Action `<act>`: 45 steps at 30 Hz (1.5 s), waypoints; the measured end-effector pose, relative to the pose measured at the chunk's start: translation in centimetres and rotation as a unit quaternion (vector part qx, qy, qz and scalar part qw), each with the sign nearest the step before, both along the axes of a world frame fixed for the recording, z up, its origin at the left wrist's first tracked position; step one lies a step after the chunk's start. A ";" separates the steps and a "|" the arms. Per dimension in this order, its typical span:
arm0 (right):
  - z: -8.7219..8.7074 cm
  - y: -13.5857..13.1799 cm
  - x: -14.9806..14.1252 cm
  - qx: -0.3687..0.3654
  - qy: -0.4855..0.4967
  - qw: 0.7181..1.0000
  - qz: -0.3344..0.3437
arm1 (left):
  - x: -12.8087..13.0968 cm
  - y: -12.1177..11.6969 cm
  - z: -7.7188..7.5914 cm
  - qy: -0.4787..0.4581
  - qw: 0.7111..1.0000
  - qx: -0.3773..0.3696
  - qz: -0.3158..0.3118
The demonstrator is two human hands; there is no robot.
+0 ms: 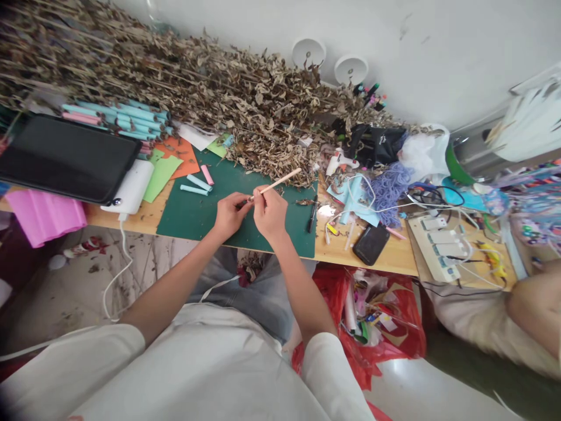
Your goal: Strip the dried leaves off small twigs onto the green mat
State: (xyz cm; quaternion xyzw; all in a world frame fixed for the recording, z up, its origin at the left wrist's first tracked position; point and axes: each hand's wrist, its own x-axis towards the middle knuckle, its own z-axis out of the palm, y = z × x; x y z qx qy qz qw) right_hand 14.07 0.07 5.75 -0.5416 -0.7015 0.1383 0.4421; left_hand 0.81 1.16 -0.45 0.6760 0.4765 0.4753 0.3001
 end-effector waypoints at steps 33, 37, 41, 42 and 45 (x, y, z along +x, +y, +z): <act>-1.2 -1.0 -0.2 -0.028 0.145 0.988 -0.055 | 0.0 -0.1 0.4 -0.014 1.000 0.014 -0.004; -1.7 -0.9 -0.2 -0.031 0.121 0.991 -0.045 | 0.0 -0.1 0.3 -0.007 1.000 0.013 -0.003; -2.1 -1.0 -0.2 -0.039 0.121 0.991 -0.036 | 0.0 0.0 0.2 -0.006 1.000 0.011 -0.007; -2.1 -1.0 -0.2 -0.039 0.122 0.991 -0.036 | 0.0 0.1 0.2 -0.006 1.000 0.013 -0.007; -2.1 -1.1 -0.2 -0.037 0.124 0.991 -0.031 | 0.0 0.1 0.3 -0.007 1.000 0.017 -0.006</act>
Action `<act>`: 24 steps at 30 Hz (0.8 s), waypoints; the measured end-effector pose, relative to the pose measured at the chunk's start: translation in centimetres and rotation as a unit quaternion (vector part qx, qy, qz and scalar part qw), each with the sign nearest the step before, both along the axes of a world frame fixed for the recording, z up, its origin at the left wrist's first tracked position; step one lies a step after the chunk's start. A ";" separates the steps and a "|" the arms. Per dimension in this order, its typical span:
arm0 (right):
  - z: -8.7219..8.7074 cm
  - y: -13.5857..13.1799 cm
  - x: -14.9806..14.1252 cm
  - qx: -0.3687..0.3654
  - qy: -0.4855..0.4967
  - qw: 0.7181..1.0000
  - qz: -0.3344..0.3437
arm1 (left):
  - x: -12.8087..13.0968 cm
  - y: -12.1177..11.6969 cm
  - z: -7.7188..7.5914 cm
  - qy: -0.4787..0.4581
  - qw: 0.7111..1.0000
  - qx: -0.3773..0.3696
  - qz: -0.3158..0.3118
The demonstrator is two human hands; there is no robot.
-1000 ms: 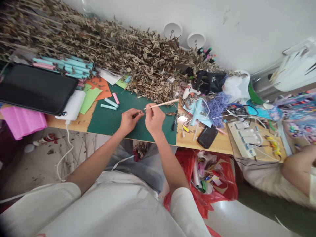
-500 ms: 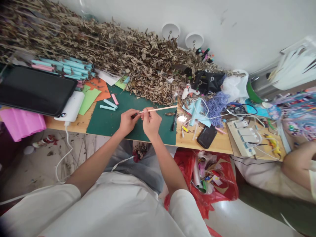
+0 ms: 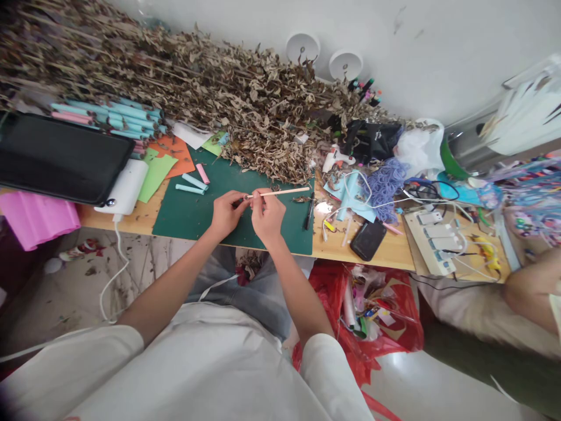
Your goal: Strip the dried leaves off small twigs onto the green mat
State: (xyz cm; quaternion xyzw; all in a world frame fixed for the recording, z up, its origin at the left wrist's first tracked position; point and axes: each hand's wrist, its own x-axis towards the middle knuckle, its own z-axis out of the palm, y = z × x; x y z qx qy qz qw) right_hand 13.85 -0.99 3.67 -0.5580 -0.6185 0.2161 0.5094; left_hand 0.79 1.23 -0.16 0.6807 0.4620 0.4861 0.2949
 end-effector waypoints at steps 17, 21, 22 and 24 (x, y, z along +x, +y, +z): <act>1.8 1.0 0.1 -0.003 -0.073 0.997 0.009 | 0.0 0.1 -0.5 -0.004 1.000 -0.004 0.009; 1.9 0.5 -0.1 0.004 -0.067 0.998 0.001 | 0.0 0.1 -0.3 0.006 1.000 -0.008 0.008; 1.9 0.4 -0.1 0.005 -0.067 0.998 0.003 | 0.0 0.0 -0.2 0.007 1.000 -0.007 0.008; 1.8 0.4 -0.2 0.004 -0.071 0.997 0.009 | 0.0 0.0 -0.1 0.007 1.000 -0.005 0.007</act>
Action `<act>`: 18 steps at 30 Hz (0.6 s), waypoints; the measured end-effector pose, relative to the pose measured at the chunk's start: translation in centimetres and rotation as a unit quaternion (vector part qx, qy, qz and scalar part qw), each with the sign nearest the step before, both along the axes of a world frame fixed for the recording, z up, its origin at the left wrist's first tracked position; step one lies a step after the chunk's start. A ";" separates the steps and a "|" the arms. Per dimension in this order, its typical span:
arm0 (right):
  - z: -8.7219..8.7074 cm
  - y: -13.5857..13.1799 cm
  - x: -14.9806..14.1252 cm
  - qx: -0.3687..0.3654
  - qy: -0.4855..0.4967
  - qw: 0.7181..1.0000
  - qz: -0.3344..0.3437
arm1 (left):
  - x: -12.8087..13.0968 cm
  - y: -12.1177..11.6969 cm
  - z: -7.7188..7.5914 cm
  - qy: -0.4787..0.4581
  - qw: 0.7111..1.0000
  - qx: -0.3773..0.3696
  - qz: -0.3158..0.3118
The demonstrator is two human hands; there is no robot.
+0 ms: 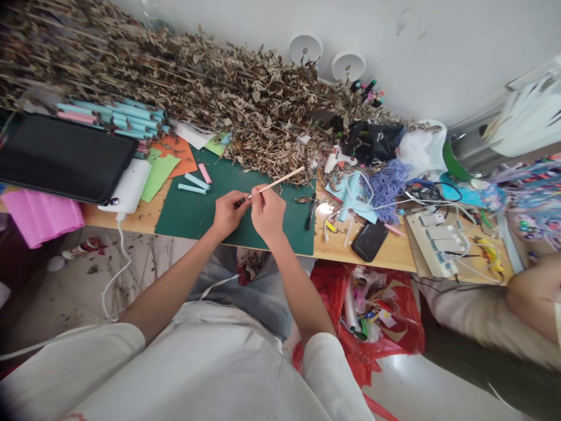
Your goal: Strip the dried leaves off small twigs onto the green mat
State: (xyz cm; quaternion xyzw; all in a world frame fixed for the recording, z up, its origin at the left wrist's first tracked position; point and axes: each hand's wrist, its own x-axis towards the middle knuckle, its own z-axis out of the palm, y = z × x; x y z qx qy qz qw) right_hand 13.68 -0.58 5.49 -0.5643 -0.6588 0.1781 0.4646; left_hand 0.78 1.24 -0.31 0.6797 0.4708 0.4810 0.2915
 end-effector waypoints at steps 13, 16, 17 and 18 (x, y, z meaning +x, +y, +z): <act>0.0 0.8 0.0 0.018 -0.053 0.998 0.039 | 0.0 0.0 -0.1 -0.014 1.000 -0.008 0.001; 0.1 0.7 0.3 0.019 -0.034 0.999 0.015 | 0.0 0.0 -0.1 -0.014 1.000 -0.011 0.000; 0.1 0.7 0.4 0.018 -0.027 0.999 0.007 | 0.1 0.0 -0.1 -0.011 1.000 -0.011 0.000; 0.1 0.7 0.4 0.015 -0.022 1.000 0.004 | 0.0 0.0 -0.1 -0.008 1.000 -0.011 0.002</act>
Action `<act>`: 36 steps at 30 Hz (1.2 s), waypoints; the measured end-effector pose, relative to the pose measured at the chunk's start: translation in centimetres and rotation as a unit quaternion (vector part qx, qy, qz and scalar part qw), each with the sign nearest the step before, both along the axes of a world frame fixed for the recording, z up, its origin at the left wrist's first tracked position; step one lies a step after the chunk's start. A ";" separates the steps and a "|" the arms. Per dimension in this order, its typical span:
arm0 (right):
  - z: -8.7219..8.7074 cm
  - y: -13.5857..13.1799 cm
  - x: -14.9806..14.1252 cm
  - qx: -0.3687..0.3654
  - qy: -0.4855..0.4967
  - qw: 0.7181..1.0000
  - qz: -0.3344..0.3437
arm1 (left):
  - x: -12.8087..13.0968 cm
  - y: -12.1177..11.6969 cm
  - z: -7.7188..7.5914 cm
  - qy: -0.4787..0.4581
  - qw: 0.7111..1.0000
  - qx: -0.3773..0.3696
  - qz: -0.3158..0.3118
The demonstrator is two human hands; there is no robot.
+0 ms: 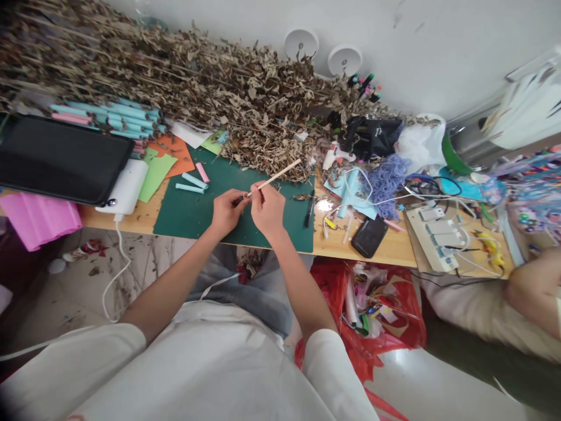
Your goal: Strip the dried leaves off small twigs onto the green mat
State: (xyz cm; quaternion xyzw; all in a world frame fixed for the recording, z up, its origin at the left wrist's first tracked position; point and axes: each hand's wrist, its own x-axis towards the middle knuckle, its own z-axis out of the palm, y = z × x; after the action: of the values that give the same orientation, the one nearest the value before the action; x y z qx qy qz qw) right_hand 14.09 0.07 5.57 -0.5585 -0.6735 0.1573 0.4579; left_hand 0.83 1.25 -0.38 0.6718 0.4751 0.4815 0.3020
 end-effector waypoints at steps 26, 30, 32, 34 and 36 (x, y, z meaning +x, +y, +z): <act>-0.4 -0.3 -0.2 0.029 -0.015 0.999 0.013 | -0.1 -0.1 0.4 0.005 1.000 -0.003 -0.005; -0.8 -0.1 -0.4 0.025 -0.012 0.999 0.020 | -0.1 -0.1 0.1 0.001 1.000 -0.004 -0.002; -0.9 -0.1 -0.3 0.024 -0.011 0.999 0.021 | -0.1 -0.1 0.2 -0.004 1.000 -0.003 -0.004; -0.9 -0.2 -0.3 0.021 -0.006 1.000 0.015 | -0.1 -0.1 0.3 -0.007 1.000 -0.005 -0.006; -0.9 -0.3 -0.3 0.019 0.000 1.000 0.011 | -0.1 -0.1 0.4 -0.007 1.000 -0.006 -0.006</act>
State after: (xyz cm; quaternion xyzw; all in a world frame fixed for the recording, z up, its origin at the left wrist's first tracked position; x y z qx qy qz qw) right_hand 13.78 -0.21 4.68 -0.5423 -0.6824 0.1496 0.4668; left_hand 0.76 1.12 0.02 0.6698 0.4715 0.4813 0.3120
